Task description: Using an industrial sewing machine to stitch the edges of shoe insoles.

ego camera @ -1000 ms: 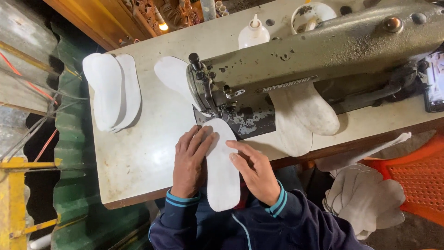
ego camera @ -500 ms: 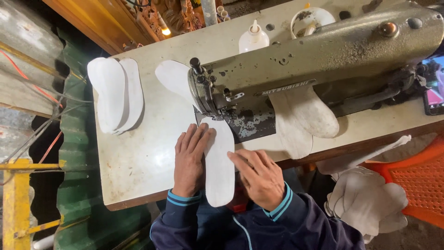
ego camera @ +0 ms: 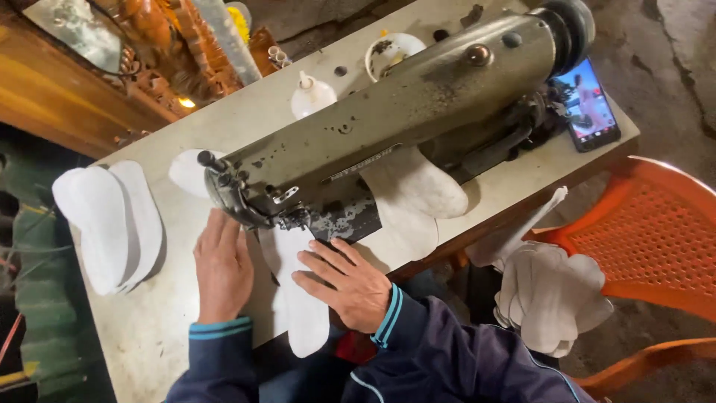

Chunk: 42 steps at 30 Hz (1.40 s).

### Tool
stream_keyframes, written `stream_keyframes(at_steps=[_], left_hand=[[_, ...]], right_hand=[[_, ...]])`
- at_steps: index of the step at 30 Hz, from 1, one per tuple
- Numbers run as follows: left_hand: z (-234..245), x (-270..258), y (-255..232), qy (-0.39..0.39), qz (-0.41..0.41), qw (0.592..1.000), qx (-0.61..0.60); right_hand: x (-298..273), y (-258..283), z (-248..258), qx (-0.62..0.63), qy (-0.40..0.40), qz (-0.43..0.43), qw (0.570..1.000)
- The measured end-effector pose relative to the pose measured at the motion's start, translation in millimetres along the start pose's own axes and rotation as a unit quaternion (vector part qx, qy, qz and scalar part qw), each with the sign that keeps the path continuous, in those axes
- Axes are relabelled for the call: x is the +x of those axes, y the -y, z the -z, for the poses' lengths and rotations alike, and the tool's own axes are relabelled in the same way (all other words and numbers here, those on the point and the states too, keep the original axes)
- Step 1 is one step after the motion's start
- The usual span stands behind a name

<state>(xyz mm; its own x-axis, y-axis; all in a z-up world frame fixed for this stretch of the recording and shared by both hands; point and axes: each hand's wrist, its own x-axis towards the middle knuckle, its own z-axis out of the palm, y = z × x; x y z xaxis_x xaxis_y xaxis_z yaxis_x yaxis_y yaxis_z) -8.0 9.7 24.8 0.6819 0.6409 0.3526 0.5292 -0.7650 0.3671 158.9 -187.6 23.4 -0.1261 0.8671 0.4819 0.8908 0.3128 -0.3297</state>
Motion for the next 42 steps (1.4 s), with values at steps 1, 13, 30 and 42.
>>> stream_keyframes(at_steps=[1, 13, 30, 42], left_hand=[[-5.3, 5.6, 7.0, 0.001, -0.002, 1.000, -0.001], [9.0, 2.5, 30.6, 0.003, 0.076, 0.993, 0.090], [35.2, -66.2, 5.3, -0.037, 0.208, 0.972, 0.108], [15.3, -68.7, 33.1, -0.105, 0.213, 0.970, 0.060]], right_hand=[[0.4, -0.1, 2.5, -0.001, 0.000, -0.003, 1.000], [-0.2, -2.1, 6.2, 0.023, 0.000, -0.005, 1.000], [-4.6, -3.1, -5.8, 0.013, 0.016, -0.009, 1.000], [1.8, -1.1, -18.3, -0.064, -0.082, 0.009, 0.995]])
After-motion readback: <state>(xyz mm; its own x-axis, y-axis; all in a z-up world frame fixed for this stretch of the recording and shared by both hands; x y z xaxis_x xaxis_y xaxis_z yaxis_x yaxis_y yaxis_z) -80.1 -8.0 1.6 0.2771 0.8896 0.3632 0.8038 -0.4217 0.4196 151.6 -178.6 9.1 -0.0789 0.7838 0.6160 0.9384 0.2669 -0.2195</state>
